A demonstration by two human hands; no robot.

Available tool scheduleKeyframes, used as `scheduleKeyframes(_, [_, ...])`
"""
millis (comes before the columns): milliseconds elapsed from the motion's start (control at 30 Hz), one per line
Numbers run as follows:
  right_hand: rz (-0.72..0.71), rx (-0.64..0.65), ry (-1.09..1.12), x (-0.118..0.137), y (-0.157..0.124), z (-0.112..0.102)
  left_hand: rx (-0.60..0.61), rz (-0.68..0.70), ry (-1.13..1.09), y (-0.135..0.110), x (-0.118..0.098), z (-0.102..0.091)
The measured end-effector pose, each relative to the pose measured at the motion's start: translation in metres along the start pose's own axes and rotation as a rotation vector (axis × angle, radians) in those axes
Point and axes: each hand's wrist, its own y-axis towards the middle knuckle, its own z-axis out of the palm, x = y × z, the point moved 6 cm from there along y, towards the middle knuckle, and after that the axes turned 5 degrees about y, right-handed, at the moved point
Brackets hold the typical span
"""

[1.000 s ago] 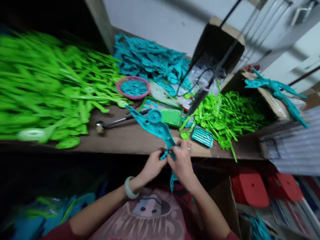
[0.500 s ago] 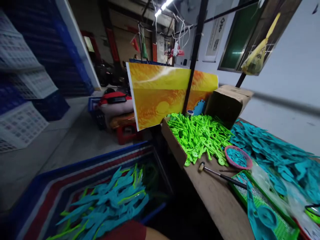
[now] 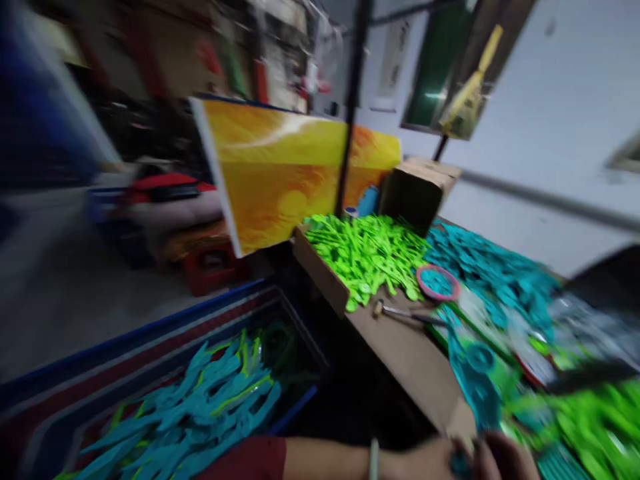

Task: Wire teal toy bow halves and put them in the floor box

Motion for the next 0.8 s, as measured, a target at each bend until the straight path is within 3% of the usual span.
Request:
scheduleKeyframes(67, [0.068, -0.007, -0.027, 0.008, -0.021, -0.021, 0.087, -0.045, -0.067, -0.001, 0.011, 0.019])
scheduleKeyframes(100, [0.053, 0.05, -0.02, 0.014, -0.025, -0.024, 0.118, -0.069, -0.102, 0.0, 0.019, 0.027])
scheduleKeyframes(267, [-0.198, 0.124, -0.106, 0.018, -0.008, -0.039, 0.193, -0.156, -0.183, 0.02, 0.059, 0.052])
scheduleKeyframes(367, [-0.265, 0.239, -0.139, 0.017, -0.013, -0.044, 0.265, -0.17, -0.198, 0.021, 0.062, 0.063])
scheduleKeyframes(500, [-0.322, 0.138, -0.178, 0.024, -0.027, -0.056, 0.374, -0.19, -0.208, 0.01, 0.059, 0.074])
scheduleKeyframes(733, [-0.358, 0.281, -0.27, 0.006, -0.038, -0.032, 0.294, -0.126, -0.175, 0.011, 0.075, 0.069])
scheduleKeyframes(800, [-0.372, 0.223, -0.291, 0.0, -0.037, -0.03, 0.279, -0.126, -0.179, 0.013, 0.08, 0.067])
